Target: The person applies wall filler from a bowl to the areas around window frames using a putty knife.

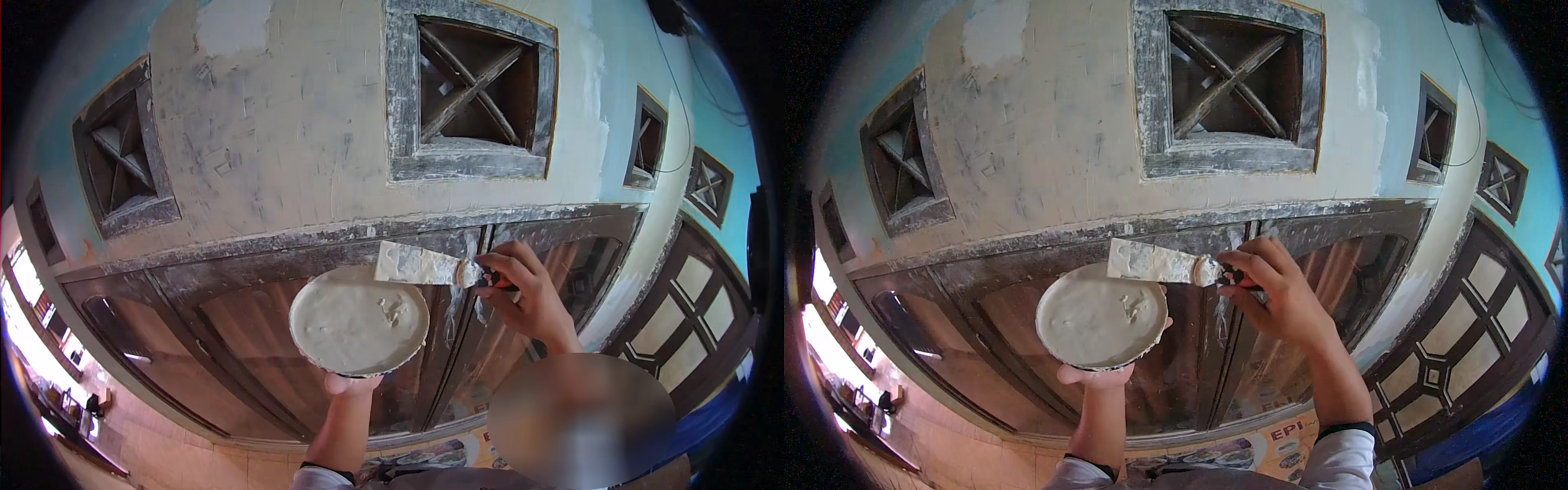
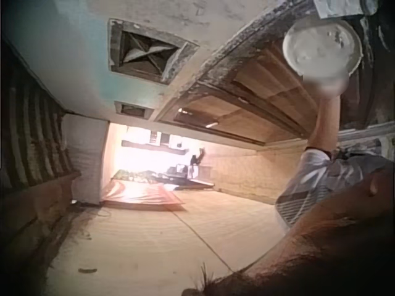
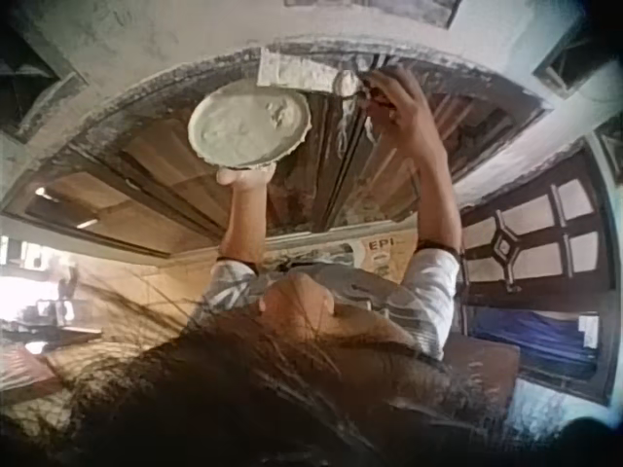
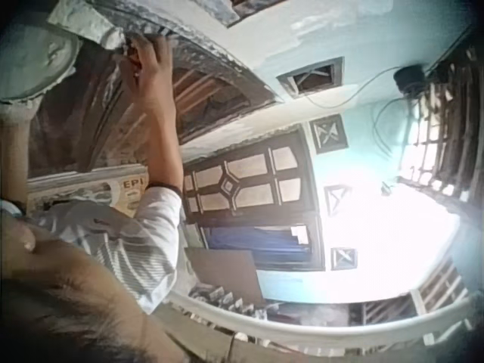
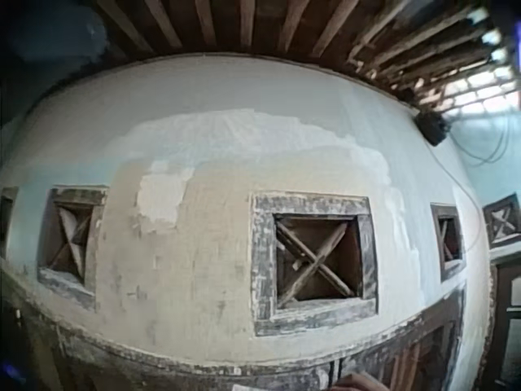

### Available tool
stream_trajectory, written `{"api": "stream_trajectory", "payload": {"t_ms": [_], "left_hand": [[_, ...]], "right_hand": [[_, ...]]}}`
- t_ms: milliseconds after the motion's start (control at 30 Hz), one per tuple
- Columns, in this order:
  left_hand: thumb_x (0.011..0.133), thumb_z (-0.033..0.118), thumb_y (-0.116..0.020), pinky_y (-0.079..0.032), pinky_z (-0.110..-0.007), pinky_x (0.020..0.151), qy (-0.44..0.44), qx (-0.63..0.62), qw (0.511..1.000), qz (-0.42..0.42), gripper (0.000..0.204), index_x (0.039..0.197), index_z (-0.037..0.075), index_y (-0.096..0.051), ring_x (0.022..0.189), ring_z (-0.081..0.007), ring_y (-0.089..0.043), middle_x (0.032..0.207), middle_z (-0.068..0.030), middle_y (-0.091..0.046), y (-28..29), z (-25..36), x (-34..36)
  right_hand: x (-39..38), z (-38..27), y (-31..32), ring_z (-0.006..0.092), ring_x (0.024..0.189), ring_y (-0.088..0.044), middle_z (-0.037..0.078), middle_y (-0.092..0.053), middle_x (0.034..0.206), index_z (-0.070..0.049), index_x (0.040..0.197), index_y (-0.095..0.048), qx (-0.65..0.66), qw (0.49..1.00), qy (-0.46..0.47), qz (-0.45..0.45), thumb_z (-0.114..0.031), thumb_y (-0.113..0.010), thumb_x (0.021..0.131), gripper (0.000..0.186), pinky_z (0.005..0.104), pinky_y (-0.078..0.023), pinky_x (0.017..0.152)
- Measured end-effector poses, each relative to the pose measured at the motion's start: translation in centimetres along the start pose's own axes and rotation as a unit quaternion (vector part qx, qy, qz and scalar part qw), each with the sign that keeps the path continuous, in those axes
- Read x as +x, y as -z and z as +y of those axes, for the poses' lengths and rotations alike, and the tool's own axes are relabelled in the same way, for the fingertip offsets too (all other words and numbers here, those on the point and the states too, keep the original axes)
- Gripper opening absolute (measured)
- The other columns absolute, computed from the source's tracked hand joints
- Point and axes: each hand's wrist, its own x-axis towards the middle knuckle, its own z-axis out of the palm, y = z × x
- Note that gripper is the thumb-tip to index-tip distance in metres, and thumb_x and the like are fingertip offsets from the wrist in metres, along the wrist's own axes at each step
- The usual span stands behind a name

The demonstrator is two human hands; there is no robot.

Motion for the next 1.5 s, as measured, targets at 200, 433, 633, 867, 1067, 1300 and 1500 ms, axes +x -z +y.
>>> {"api": "stream_trajectory", "payload": {"t_ms": [200, 433, 633, 867, 1067, 1300, 1500], "left_hand": [[0.061, 0.073, -0.083, -0.043, -0.063, 0.108, -0.005, -0.015, 1.000, 0.017, 0.126, 0.158, 0.021, -0.022, 0.143, -0.0356, -0.036, 0.158, -0.0084, -0.032, -1.4, 0.6, 0.3], [0.062, 0.071, -0.084, -0.044, -0.055, 0.112, -0.018, -0.047, 0.998, 0.035, 0.122, 0.156, 0.019, -0.027, 0.142, -0.0304, -0.039, 0.155, -0.0055, -0.036, 0.9, -0.2, -0.8], [0.062, 0.083, -0.074, -0.037, -0.083, 0.100, -0.016, 0.021, 0.996, 0.080, 0.127, 0.159, 0.024, -0.018, 0.145, -0.0440, -0.030, 0.162, -0.0104, -0.025, 1.0, 2.5, 1.5], [0.065, 0.083, -0.072, -0.035, -0.079, 0.106, -0.034, 0.019, 0.989, 0.141, 0.122, 0.158, 0.019, -0.025, 0.145, -0.0400, -0.033, 0.160, -0.0088, -0.031, -0.9, 5.6, 6.3], [0.063, 0.088, -0.066, -0.034, -0.084, 0.102, -0.030, 0.005, 0.996, 0.079, 0.126, 0.159, 0.019, -0.022, 0.142, -0.0479, -0.037, 0.162, -0.0125, -0.030, -1.0, 8.0, 10.4], [0.065, 0.088, -0.065, -0.033, -0.085, 0.101, -0.058, 0.033, 0.997, 0.049, 0.123, 0.159, 0.022, -0.021, 0.143, -0.0476, -0.036, 0.162, -0.0124, -0.029, -0.3, 11.0, 11.6], [0.065, 0.091, -0.062, -0.035, -0.082, 0.101, -0.081, 0.047, 0.995, 0.027, 0.126, 0.160, 0.020, -0.018, 0.139, -0.0616, -0.029, 0.162, -0.0207, -0.025, -0.9, 15.6, 12.6]], "right_hand": [[-0.9, -0.6, 0.3, 0.0231, 0.077, -0.065, 0.015, -0.065, 0.084, 0.000, 0.121, -0.066, 0.089, 0.986, -0.108, -0.095, -0.021, -0.058, 0.103, 0.029, 0.0331, -0.052, 0.069], [-1.4, -0.2, -0.4, 0.0100, 0.066, -0.051, 0.001, -0.058, 0.072, -0.001, 0.099, -0.069, 0.248, 0.937, -0.208, -0.135, -0.032, -0.042, 0.111, 0.043, 0.0286, -0.043, 0.061], [-0.2, -3.1, -1.3, 0.0163, 0.081, -0.057, 0.009, -0.061, 0.093, 0.000, 0.134, -0.055, 0.272, 0.925, -0.252, -0.086, -0.025, -0.049, 0.107, 0.037, 0.0310, -0.046, 0.073], [2.2, -4.6, -2.8, 0.0428, 0.098, -0.053, 0.025, -0.050, 0.116, -0.002, 0.158, -0.021, 0.055, 0.996, -0.010, -0.070, 0.002, -0.053, 0.096, 0.070, 0.0444, -0.047, 0.092], [9.0, -4.5, -1.7, 0.0448, 0.093, -0.053, 0.026, -0.049, 0.113, -0.006, 0.159, -0.023, -0.045, 0.999, -0.014, 0.022, 0.001, -0.049, 0.098, 0.067, 0.0464, -0.047, 0.088], [23.2, 0.3, 2.3, 0.0569, 0.103, -0.058, 0.039, -0.050, 0.122, -0.005, 0.157, -0.025, -0.219, 0.959, 0.055, 0.173, -0.010, -0.046, 0.103, 0.059, 0.0560, -0.049, 0.090], [30.8, 1.8, 3.3, 0.0591, 0.099, -0.060, 0.043, -0.050, 0.115, -0.004, 0.156, -0.026, -0.245, 0.945, 0.008, 0.216, -0.012, -0.049, 0.102, 0.059, 0.0560, -0.052, 0.087]]}}
